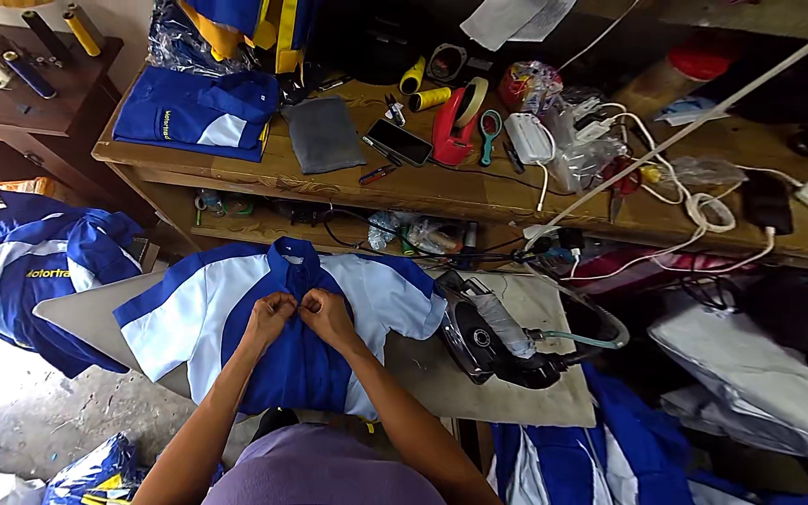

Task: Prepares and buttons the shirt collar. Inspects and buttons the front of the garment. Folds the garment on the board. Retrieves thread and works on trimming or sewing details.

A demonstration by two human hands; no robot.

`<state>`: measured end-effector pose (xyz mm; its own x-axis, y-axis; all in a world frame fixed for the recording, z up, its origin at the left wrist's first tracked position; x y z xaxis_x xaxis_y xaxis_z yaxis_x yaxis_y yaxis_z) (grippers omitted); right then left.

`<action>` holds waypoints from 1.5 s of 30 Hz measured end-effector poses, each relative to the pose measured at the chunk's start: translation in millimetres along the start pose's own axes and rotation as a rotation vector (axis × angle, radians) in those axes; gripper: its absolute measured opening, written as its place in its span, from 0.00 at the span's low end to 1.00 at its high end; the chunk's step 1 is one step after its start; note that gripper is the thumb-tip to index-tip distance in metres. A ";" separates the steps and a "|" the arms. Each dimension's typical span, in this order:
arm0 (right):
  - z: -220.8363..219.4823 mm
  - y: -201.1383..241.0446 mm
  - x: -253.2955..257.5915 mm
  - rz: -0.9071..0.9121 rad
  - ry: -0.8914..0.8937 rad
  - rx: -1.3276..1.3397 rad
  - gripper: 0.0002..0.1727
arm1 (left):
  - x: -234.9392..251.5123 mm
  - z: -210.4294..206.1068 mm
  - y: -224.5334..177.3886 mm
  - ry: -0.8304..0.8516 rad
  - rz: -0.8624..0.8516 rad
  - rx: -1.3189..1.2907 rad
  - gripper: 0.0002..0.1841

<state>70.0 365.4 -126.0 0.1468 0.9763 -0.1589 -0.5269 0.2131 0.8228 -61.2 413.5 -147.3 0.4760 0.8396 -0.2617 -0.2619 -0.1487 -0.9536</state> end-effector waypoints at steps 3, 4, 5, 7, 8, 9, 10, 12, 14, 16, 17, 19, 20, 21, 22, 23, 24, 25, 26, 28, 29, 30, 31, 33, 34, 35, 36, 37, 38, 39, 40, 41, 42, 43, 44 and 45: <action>-1.9 11.7 -8.6 0.064 -0.103 -0.058 0.11 | -0.4 1.7 1.8 -0.105 0.002 0.004 0.09; -3.0 15.1 -10.7 0.084 -0.122 -0.081 0.11 | -0.7 2.4 2.8 -0.132 0.002 0.000 0.08; -3.7 18.0 -12.3 0.101 -0.135 -0.102 0.10 | -0.7 2.7 3.0 -0.149 0.002 -0.005 0.07; -5.2 22.0 -15.7 0.145 -0.160 -0.140 0.10 | -0.6 1.9 4.4 -0.165 0.013 -0.004 0.06; -6.3 23.6 -18.0 0.172 -0.178 -0.156 0.09 | -0.9 0.8 5.7 -0.165 0.022 -0.001 0.06; -7.0 25.2 -20.3 0.202 -0.201 -0.169 0.09 | -0.9 -0.3 6.5 -0.160 0.026 -0.002 0.06; -7.3 26.8 -22.3 0.229 -0.223 -0.178 0.09 | -0.6 -1.5 6.8 -0.154 0.026 -0.007 0.05; -7.5 28.1 -26.2 0.267 -0.259 -0.166 0.08 | -0.6 -2.1 9.6 -0.147 0.024 -0.039 0.05; -6.5 25.4 -26.5 0.251 -0.252 -0.064 0.09 | -1.3 -1.8 13.2 -0.147 0.032 -0.108 0.05; -8.0 10.3 -19.7 0.142 -0.183 0.181 0.09 | -2.5 -1.9 14.0 -0.147 0.033 -0.169 0.04; -11.9 -1.6 -14.5 0.052 -0.119 0.368 0.09 | -2.8 -2.1 12.3 -0.141 0.019 -0.182 0.04; -24.7 -23.6 -8.6 -0.151 0.026 0.709 0.05 | -3.5 -3.9 5.8 -0.117 -0.035 -0.154 0.05; -29.3 -29.4 -8.0 -0.242 0.061 0.800 0.03 | -2.9 -4.6 1.4 -0.107 -0.070 -0.119 0.05; -32.9 -32.4 -8.2 -0.329 0.076 0.857 0.02 | -2.0 -5.0 -2.0 -0.100 -0.101 -0.093 0.06; -36.7 -34.5 -9.6 -0.407 0.085 0.893 0.03 | -1.5 -5.1 -2.5 -0.096 -0.117 -0.079 0.06; -40.3 -36.6 -11.1 -0.470 0.094 0.914 0.04 | -0.8 -5.0 -0.9 -0.097 -0.125 -0.069 0.06; -42.2 -38.1 -11.7 -0.509 0.109 0.919 0.04 | 0.2 -5.1 0.3 -0.096 -0.131 -0.061 0.06; -41.9 -38.9 -12.0 -0.529 0.124 0.918 0.04 | 1.2 -5.9 1.1 -0.093 -0.133 -0.056 0.06; -40.0 -39.6 -12.3 -0.536 0.134 0.912 0.04 | 1.8 -7.6 0.0 -0.085 -0.136 -0.052 0.06; -33.9 -39.3 -13.3 -0.540 0.146 0.893 0.04 | 1.5 -12.7 -7.8 -0.073 -0.153 -0.048 0.06; -31.6 -39.2 -13.9 -0.543 0.159 0.888 0.04 | 1.1 -15.2 -11.8 -0.072 -0.165 -0.055 0.06; -31.1 -38.6 -13.9 -0.542 0.179 0.888 0.05 | 1.1 -16.2 -14.5 -0.074 -0.179 -0.066 0.06; -31.9 -37.6 -13.7 -0.538 0.203 0.887 0.07 | 1.7 -16.4 -16.1 -0.076 -0.192 -0.070 0.05; -28.3 -33.7 -15.1 -0.488 0.212 0.796 0.12 | 2.7 -15.9 -15.4 -0.095 -0.212 -0.005 0.06; -16.8 -28.6 -15.3 -0.404 0.186 0.679 0.15 | 3.4 -14.0 -14.7 -0.123 -0.223 0.081 0.08; 4.8 -19.7 -16.1 -0.279 0.137 0.517 0.17 | 4.0 -10.4 -14.4 -0.161 -0.237 0.199 0.11; 35.4 -11.3 -20.5 -0.159 0.055 0.317 0.17 | 3.6 -6.2 -12.7 -0.185 -0.252 0.326 0.16; 73.2 -6.1 -29.2 -0.079 -0.054 0.101 0.17 | 2.7 -1.7 -10.6 -0.197 -0.275 0.441 0.20; 114.9 -7.1 -40.7 -0.062 -0.158 -0.127 0.18 | 1.5 2.4 -9.2 -0.210 -0.304 0.531 0.22; 158.0 -14.7 -53.6 -0.091 -0.261 -0.336 0.18 | 0.0 6.2 -7.4 -0.224 -0.328 0.599 0.23; 199.3 -25.6 -67.4 -0.136 -0.348 -0.505 0.21 | -1.0 9.6 -3.8 -0.232 -0.334 0.646 0.24; 235.0 -39.7 -80.8 -0.194 -0.392 -0.615 0.27 | -1.3 11.4 0.3 -0.233 -0.337 0.680 0.23; 263.0 -56.9 -92.9 -0.256 -0.401 -0.682 0.34 | -1.4 11.3 3.0 -0.236 -0.344 0.713 0.22; 281.0 -77.3 -102.9 -0.318 -0.375 -0.716 0.39 | -1.4 9.8 4.2 -0.243 -0.357 0.741 0.21; 289.2 -98.2 -110.2 -0.368 -0.324 -0.723 0.41 | -0.7 7.9 4.5 -0.255 -0.368 0.763 0.21; 289.8 -118.3 -114.8 -0.415 -0.255 -0.711 0.41 | 0.1 5.9 4.2 -0.268 -0.373 0.786 0.20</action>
<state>358.1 217.4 -46.9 0.5828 0.7939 -0.1734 -0.7752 0.6071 0.1746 -67.3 416.1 -150.4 0.4594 0.8697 0.1805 -0.6739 0.4737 -0.5670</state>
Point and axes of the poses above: each hand's wrist, its own x-axis towards the middle knuckle, its own z-axis out of the back of the hand, y = z × x, the point moved 10 cm from there along x, towards the middle knuckle, and after that the axes turned 2 degrees about -x, right-handed, at the moved point
